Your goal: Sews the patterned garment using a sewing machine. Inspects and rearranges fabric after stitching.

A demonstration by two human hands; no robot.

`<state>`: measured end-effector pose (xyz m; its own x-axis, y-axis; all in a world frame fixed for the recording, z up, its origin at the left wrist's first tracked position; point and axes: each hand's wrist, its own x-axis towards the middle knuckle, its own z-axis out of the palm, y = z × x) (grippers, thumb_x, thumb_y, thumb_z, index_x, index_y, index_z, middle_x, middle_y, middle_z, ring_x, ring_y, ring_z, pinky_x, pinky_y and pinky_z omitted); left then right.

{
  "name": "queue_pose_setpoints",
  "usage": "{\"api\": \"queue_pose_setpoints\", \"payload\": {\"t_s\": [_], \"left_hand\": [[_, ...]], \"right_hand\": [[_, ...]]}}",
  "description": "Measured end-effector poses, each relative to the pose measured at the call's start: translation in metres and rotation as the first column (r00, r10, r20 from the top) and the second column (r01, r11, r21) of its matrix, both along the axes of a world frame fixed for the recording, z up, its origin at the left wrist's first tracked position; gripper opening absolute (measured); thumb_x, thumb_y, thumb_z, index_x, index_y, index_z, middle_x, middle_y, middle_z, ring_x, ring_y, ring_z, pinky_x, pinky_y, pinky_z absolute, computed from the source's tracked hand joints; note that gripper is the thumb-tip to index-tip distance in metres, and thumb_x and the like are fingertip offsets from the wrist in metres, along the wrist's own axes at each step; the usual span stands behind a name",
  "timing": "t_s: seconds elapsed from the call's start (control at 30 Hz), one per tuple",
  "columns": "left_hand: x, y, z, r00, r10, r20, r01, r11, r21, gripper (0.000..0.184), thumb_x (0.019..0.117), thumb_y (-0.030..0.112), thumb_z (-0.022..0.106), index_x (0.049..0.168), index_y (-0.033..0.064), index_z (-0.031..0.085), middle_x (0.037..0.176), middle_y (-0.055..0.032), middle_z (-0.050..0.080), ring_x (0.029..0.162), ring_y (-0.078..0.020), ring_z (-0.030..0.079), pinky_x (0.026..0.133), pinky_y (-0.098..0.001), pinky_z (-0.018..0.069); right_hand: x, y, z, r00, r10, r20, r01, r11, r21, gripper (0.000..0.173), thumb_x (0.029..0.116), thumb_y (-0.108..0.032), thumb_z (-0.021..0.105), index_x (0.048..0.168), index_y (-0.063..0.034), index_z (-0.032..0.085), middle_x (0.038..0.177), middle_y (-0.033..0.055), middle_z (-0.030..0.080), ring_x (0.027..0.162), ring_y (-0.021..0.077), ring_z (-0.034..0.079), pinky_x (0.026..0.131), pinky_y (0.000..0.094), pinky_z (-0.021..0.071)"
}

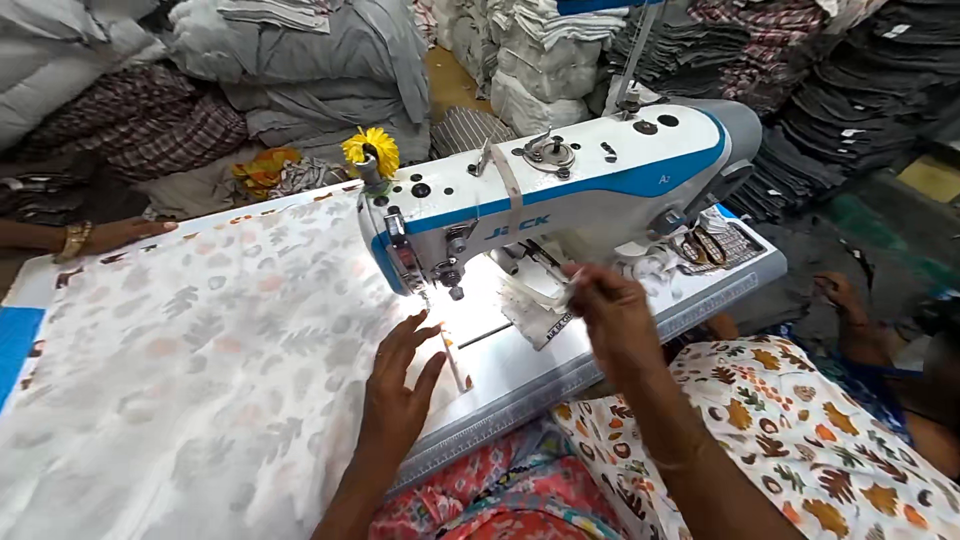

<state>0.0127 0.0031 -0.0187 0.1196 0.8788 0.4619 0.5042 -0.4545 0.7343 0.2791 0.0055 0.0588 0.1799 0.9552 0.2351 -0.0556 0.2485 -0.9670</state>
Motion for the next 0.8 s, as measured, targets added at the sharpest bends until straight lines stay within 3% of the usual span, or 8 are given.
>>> {"api": "queue_pose_setpoints", "payload": {"t_s": [0.07,0.13,0.27,0.4,0.53,0.6,0.7,0.8], "left_hand": [[0.006,-0.010,0.020,0.974,-0.087,0.209,0.117,0.984,-0.133,0.036,0.1075,0.033,0.048,0.123,0.0081,0.069,0.119,-0.0006,0.072,0.114,-0.0083,0.066,0.099,-0.0309,0.0549],[0.009,-0.018,0.029,0.916,-0.165,0.365,0.268,0.930,-0.251,0.033,0.1086,0.028,0.043,0.118,0.0093,0.069,0.095,0.0051,0.075,0.088,-0.0014,0.069,0.085,-0.0235,0.0570],[0.003,-0.033,0.028,0.874,-0.078,0.479,0.344,0.796,-0.498,0.026,0.0902,0.011,0.071,0.114,0.0011,0.069,0.077,0.0065,0.071,0.069,-0.0015,0.066,0.068,-0.0200,0.0562],[0.002,-0.040,0.029,0.845,-0.027,0.534,0.393,0.709,-0.586,0.038,0.0839,0.005,0.077,0.120,0.0006,0.064,0.087,0.0003,0.074,0.080,-0.0073,0.071,0.078,-0.0240,0.0594],[0.007,-0.041,0.028,0.869,-0.029,0.493,0.379,0.680,-0.627,0.045,0.0805,0.008,0.081,0.121,0.0050,0.062,0.082,0.0022,0.075,0.075,-0.0064,0.072,0.073,-0.0238,0.0596],[0.007,-0.042,0.031,0.905,-0.028,0.424,0.319,0.703,-0.635,0.050,0.0761,0.011,0.085,0.120,0.0084,0.063,0.076,0.0063,0.072,0.068,-0.0035,0.069,0.066,-0.0210,0.0570],[0.000,-0.042,0.029,0.941,-0.082,0.329,0.271,0.763,-0.586,0.057,0.0763,0.026,0.087,0.126,0.0088,0.063,0.087,0.0071,0.074,0.082,-0.0028,0.069,0.078,-0.0235,0.0559],[-0.002,-0.042,0.027,0.906,-0.079,0.417,0.326,0.759,-0.563,0.052,0.0800,0.016,0.084,0.127,0.0087,0.062,0.088,0.0034,0.076,0.087,-0.0059,0.073,0.083,-0.0252,0.0585]], "right_hand": [[-0.042,-0.015,-0.006,0.965,0.226,-0.132,-0.250,0.943,-0.217,0.015,0.0948,0.000,0.062,0.094,-0.0074,0.075,0.082,-0.0057,0.070,0.065,0.0008,0.062,0.062,0.0197,0.0541],[-0.066,-0.023,-0.014,0.906,0.338,-0.253,-0.413,0.835,-0.364,0.010,0.0941,0.003,0.063,0.093,-0.0032,0.071,0.079,-0.0038,0.071,0.067,0.0028,0.067,0.066,0.0205,0.0578],[-0.076,-0.030,-0.032,0.876,0.374,-0.304,-0.478,0.755,-0.450,0.014,0.0950,0.003,0.062,0.106,-0.0015,0.071,0.082,-0.0025,0.071,0.071,0.0035,0.067,0.069,0.0203,0.0579],[-0.077,-0.037,-0.040,0.890,0.370,-0.267,-0.456,0.755,-0.472,0.012,0.0963,-0.002,0.062,0.098,-0.0037,0.074,0.080,-0.0043,0.070,0.067,0.0011,0.062,0.064,0.0181,0.0529],[-0.081,-0.039,-0.035,0.912,0.393,-0.117,-0.401,0.793,-0.458,0.005,0.0917,-0.005,0.070,0.095,-0.0044,0.074,0.077,-0.0045,0.070,0.067,0.0012,0.064,0.064,0.0194,0.0550],[-0.079,-0.038,-0.035,0.920,0.388,-0.047,-0.371,0.827,-0.422,0.005,0.0904,-0.004,0.073,0.094,-0.0036,0.076,0.075,-0.0041,0.071,0.065,0.0009,0.065,0.062,0.0189,0.0550],[-0.071,-0.035,-0.038,0.908,0.405,0.111,-0.355,0.882,-0.310,0.005,0.0881,-0.006,0.075,0.091,-0.0054,0.080,0.083,-0.0030,0.075,0.072,0.0002,0.067,0.067,0.0178,0.0573],[-0.068,-0.032,-0.036,0.851,0.490,0.186,-0.418,0.849,-0.324,0.005,0.0869,-0.009,0.078,0.090,-0.0068,0.081,0.086,-0.0029,0.075,0.077,-0.0002,0.068,0.072,0.0175,0.0576]]}}
